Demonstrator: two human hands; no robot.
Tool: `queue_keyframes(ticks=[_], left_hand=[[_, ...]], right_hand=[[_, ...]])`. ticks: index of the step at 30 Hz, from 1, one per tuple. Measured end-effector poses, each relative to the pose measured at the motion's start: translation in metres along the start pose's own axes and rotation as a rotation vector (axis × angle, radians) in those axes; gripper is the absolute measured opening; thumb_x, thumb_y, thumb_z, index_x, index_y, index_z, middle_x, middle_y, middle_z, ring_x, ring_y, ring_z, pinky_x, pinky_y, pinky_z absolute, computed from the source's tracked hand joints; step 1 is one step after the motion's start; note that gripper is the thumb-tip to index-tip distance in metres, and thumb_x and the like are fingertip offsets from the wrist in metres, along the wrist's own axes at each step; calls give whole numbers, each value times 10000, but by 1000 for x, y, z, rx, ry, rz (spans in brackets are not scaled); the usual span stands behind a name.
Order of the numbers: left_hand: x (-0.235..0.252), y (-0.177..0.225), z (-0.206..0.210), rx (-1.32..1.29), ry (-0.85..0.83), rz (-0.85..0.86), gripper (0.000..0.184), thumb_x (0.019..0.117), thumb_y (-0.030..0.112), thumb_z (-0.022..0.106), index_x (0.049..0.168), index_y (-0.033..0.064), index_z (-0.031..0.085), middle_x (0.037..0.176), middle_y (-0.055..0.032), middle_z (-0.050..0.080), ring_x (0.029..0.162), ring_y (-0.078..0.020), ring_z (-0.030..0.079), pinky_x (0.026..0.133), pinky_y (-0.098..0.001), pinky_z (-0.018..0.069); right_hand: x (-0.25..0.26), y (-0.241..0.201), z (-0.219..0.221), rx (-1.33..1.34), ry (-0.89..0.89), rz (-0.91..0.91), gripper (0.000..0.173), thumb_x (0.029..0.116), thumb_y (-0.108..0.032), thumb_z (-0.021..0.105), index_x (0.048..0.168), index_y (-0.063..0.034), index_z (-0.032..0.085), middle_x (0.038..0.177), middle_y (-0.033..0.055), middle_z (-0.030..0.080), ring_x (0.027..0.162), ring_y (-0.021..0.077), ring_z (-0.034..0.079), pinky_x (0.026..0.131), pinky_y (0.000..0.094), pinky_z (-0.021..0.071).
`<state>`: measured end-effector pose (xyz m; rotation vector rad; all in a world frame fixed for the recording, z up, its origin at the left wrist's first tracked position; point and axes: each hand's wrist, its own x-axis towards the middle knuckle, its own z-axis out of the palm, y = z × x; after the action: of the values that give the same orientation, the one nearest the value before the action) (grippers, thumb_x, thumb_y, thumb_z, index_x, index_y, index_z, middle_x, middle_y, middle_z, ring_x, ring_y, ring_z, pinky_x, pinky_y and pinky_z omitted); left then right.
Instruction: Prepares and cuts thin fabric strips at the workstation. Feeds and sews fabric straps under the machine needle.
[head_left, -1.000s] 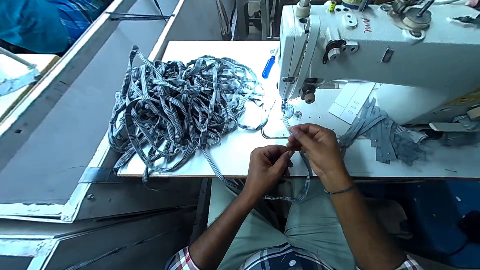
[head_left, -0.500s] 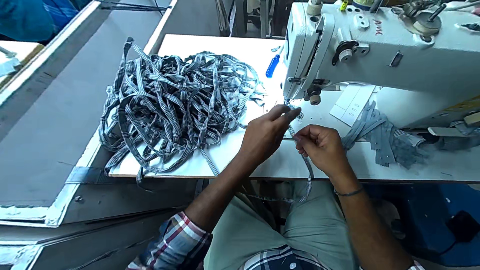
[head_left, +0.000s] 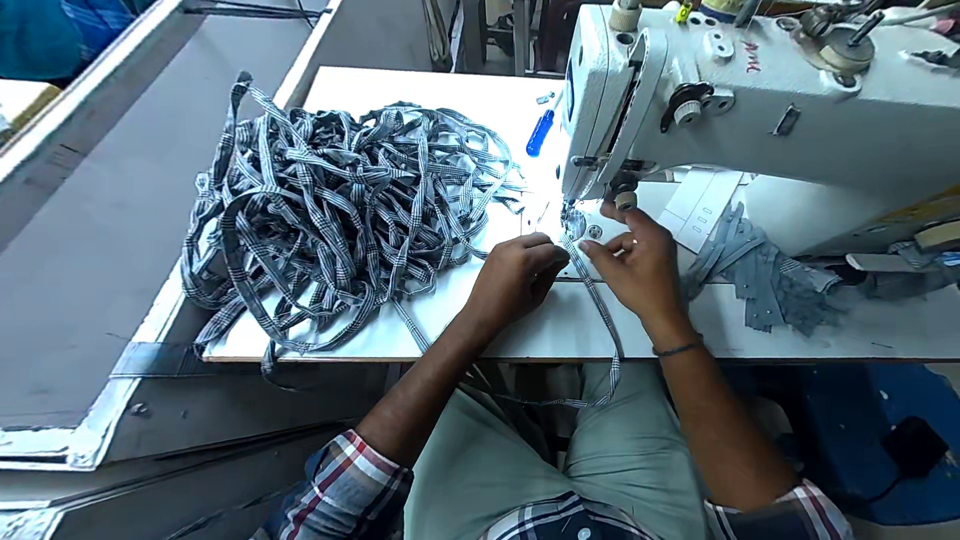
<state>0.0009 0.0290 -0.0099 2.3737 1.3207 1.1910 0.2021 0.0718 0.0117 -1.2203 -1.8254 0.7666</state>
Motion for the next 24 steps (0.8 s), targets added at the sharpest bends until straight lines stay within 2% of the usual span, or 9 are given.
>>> queue_keyframes(ticks=[3, 6, 7, 11, 15, 18, 20, 23, 24], left_hand=[[-7, 2, -4, 1, 18, -27, 153, 984, 98, 624, 1001, 64, 772, 877, -40, 706, 762, -120, 666, 692, -306, 576], [-13, 3, -10, -6, 39, -54, 139, 980, 138, 664, 1021, 65, 775, 871, -32, 697, 729, -106, 643, 653, -288, 560], [-14, 2, -12, -13, 55, -55, 136, 975, 137, 673, 1022, 60, 775, 865, -35, 695, 722, -103, 638, 644, -283, 555], [-11, 2, -14, -40, 119, -38, 133, 964, 104, 682, 1035, 36, 772, 865, -54, 693, 709, -103, 632, 627, -266, 547], [-1, 2, -10, 2, 109, -46, 140, 972, 105, 669, 1055, 45, 765, 893, -61, 691, 715, -124, 638, 637, -290, 557], [5, 2, -7, 12, 103, -39, 159, 979, 93, 652, 1091, 49, 758, 952, -71, 695, 737, -138, 649, 654, -307, 572], [8, 3, -5, 18, 107, -19, 187, 987, 73, 638, 1138, 55, 747, 1059, -83, 711, 824, -155, 677, 717, -329, 587], [12, 7, -7, 30, 14, 59, 283, 1018, 26, 561, 1262, 55, 702, 1304, -108, 684, 1173, -204, 682, 983, -375, 581], [12, 8, -8, 38, -26, 98, 295, 1025, 21, 543, 1271, 62, 700, 1318, -108, 680, 1195, -211, 674, 1000, -377, 572]], right_hand=[[15, -2, 20, 162, -75, 162, 568, 864, -237, 831, 1323, 11, 606, 1162, 119, 727, 645, 153, 695, 561, 324, 610], [16, -4, 25, 307, -4, 225, 183, 973, -129, 703, 1095, 8, 698, 859, 81, 755, 558, 147, 670, 475, 299, 570], [15, -2, 24, 316, 14, 194, 131, 989, -109, 677, 1045, 5, 709, 811, 72, 747, 536, 140, 662, 464, 292, 571], [9, 8, 20, 230, 26, 16, 87, 991, -81, 642, 981, -11, 693, 751, 46, 696, 549, 94, 608, 486, 240, 510], [13, 3, 17, 12, -56, 43, 86, 987, -82, 643, 1033, -39, 701, 755, 31, 696, 610, 81, 640, 580, 253, 549], [17, 5, 15, -65, -81, -10, 114, 964, -74, 623, 980, -61, 735, 710, 19, 676, 581, 82, 610, 562, 272, 523], [18, 7, 14, -70, -106, -78, 103, 956, -70, 622, 954, -61, 724, 707, 24, 660, 569, 96, 590, 544, 287, 508], [3, 6, 11, -94, -185, -137, 106, 944, -68, 618, 966, -53, 720, 775, 41, 683, 634, 130, 622, 602, 357, 543], [-6, 4, 7, -107, -216, -135, 111, 946, -73, 614, 969, -61, 722, 777, 32, 681, 642, 127, 624, 607, 357, 545]])
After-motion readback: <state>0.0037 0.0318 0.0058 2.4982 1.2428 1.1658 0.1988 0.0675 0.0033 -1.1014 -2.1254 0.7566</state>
